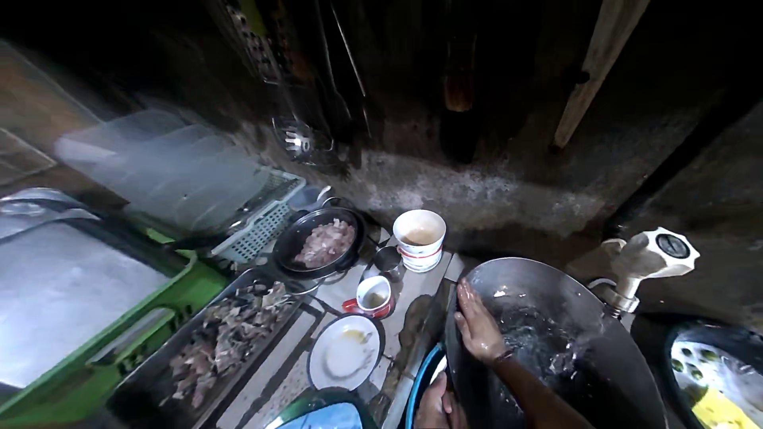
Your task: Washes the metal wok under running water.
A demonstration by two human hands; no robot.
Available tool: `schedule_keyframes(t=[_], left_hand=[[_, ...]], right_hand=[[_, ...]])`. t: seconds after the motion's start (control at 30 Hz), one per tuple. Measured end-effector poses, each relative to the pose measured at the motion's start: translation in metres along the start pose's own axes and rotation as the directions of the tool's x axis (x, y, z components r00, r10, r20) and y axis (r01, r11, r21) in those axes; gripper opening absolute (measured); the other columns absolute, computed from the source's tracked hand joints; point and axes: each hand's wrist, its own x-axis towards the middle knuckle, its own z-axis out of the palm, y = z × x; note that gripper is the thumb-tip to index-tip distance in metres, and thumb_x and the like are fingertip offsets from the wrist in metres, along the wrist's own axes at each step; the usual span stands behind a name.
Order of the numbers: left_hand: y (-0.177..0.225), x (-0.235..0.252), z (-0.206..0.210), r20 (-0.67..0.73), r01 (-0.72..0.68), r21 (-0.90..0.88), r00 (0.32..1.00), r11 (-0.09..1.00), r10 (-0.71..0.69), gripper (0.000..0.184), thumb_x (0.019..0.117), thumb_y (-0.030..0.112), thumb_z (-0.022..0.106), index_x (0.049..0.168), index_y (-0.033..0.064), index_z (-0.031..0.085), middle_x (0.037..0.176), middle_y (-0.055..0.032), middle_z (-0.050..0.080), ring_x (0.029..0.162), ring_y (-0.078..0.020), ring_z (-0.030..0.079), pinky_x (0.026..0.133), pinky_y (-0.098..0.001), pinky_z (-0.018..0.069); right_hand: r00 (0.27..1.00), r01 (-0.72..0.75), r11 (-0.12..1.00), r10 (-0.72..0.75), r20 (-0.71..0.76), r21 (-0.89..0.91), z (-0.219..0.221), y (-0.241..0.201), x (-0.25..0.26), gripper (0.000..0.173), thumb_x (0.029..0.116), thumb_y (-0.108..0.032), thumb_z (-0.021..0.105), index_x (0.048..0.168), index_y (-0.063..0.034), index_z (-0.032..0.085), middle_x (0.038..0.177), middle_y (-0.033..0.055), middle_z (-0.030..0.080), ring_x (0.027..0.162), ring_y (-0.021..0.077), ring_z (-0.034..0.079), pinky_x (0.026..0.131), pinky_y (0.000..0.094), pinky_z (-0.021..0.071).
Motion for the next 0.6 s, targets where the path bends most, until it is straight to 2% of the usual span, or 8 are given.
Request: schedule_keyframes(t=[0.1,0.13,0.23,0.3,0.4,0.47,0.53,0.6], left_hand=[[-0.005,-0.003,-0.001,0.031,0.012,-0.021,0.999,1.0,-0.011,0.051,0.109,0.025,0.029,0.06,0.0191,0.042,0.043,0.0058,0.04,0.034,-0.0062,0.041,0.038,-0.0223,0.0387],[-0.006,-0.002,-0.001,0.034,0.001,-0.024,0.999,1.0,0.0,0.049,0.1088,0.024,0.03,0.062,0.0188,0.043,0.043,0.0058,0.04,0.034,-0.0061,0.041,0.038,-0.022,0.0389],[0.001,0.005,-0.001,0.02,-0.015,0.009,1.0,1.0,0.015,0.05,0.1093,0.022,0.029,0.061,0.0189,0.042,0.042,0.0059,0.041,0.033,-0.0052,0.041,0.036,-0.0208,0.0383],[0.006,0.01,-0.005,0.035,0.021,0.006,0.999,1.0,-0.021,0.052,0.1088,0.022,0.027,0.059,0.019,0.041,0.041,0.0052,0.041,0.033,-0.0057,0.042,0.036,-0.0206,0.038],[0.008,0.01,-0.004,0.086,0.0,0.021,0.996,1.0,-0.002,0.05,0.1068,0.017,0.028,0.058,0.019,0.04,0.041,0.0051,0.041,0.033,-0.0051,0.042,0.036,-0.0197,0.0376],[0.009,0.001,0.002,0.106,-0.078,0.045,0.992,0.996,0.073,0.046,0.1044,0.012,0.033,0.06,0.0167,0.044,0.042,0.0048,0.042,0.033,-0.0045,0.041,0.036,-0.0196,0.0373],[0.015,-0.014,0.01,0.134,-0.187,0.076,0.975,0.979,0.176,0.035,0.0997,0.004,0.041,0.068,0.0126,0.052,0.043,0.0042,0.046,0.034,-0.0034,0.043,0.036,-0.0186,0.0392],[0.026,-0.034,0.011,0.2,-0.326,0.158,0.935,0.932,0.293,0.03,0.0948,0.0,0.048,0.071,0.0136,0.059,0.046,0.0067,0.049,0.037,-0.0008,0.044,0.038,-0.0175,0.0395]], right_hand=[[0.946,-0.274,0.955,0.289,-0.148,0.115,-0.007,0.009,0.029,0.06,0.1089,-0.029,0.037,0.159,0.0033,0.029,0.167,0.0219,0.024,0.157,0.034,0.02,0.129,0.0493,0.0153],[0.937,-0.278,0.944,0.308,-0.165,0.179,-0.003,0.004,0.031,0.062,0.1091,-0.029,0.036,0.16,0.0039,0.025,0.169,0.0223,0.019,0.158,0.0332,0.016,0.13,0.0476,0.0132],[0.996,-0.074,0.917,0.051,0.07,0.393,0.0,-0.024,-0.024,0.066,0.1098,-0.033,0.033,0.159,0.0086,0.02,0.168,0.0246,0.019,0.158,0.0291,0.017,0.131,0.0421,0.0162],[0.909,-0.074,0.893,-0.123,0.398,0.445,-0.025,-0.027,-0.086,0.069,0.1112,-0.04,0.031,0.16,0.0064,0.019,0.169,0.022,0.016,0.159,0.0277,0.014,0.131,0.0452,0.0113],[0.677,-0.094,0.959,-0.135,0.723,0.267,-0.087,-0.012,-0.137,0.06,0.1095,-0.032,0.041,0.158,0.0012,0.033,0.167,0.0195,0.027,0.156,0.0327,0.022,0.128,0.0533,0.0144],[0.563,-0.072,0.997,0.045,0.825,-0.005,-0.123,0.007,-0.15,0.059,0.1091,-0.037,0.045,0.161,-0.0101,0.034,0.168,0.0115,0.03,0.156,0.0301,0.026,0.127,0.0532,0.0176],[0.551,-0.112,0.936,0.338,0.763,-0.334,-0.148,0.028,-0.156,0.063,0.1036,-0.042,0.056,0.159,-0.0164,0.04,0.161,0.0121,0.042,0.148,0.0347,0.039,0.122,0.0591,0.0261],[0.461,-0.183,0.821,0.558,0.69,-0.541,-0.158,0.043,-0.156,0.066,0.1018,-0.037,0.059,0.158,-0.0083,0.039,0.16,0.0223,0.04,0.149,0.0441,0.032,0.123,0.0644,0.0158]])
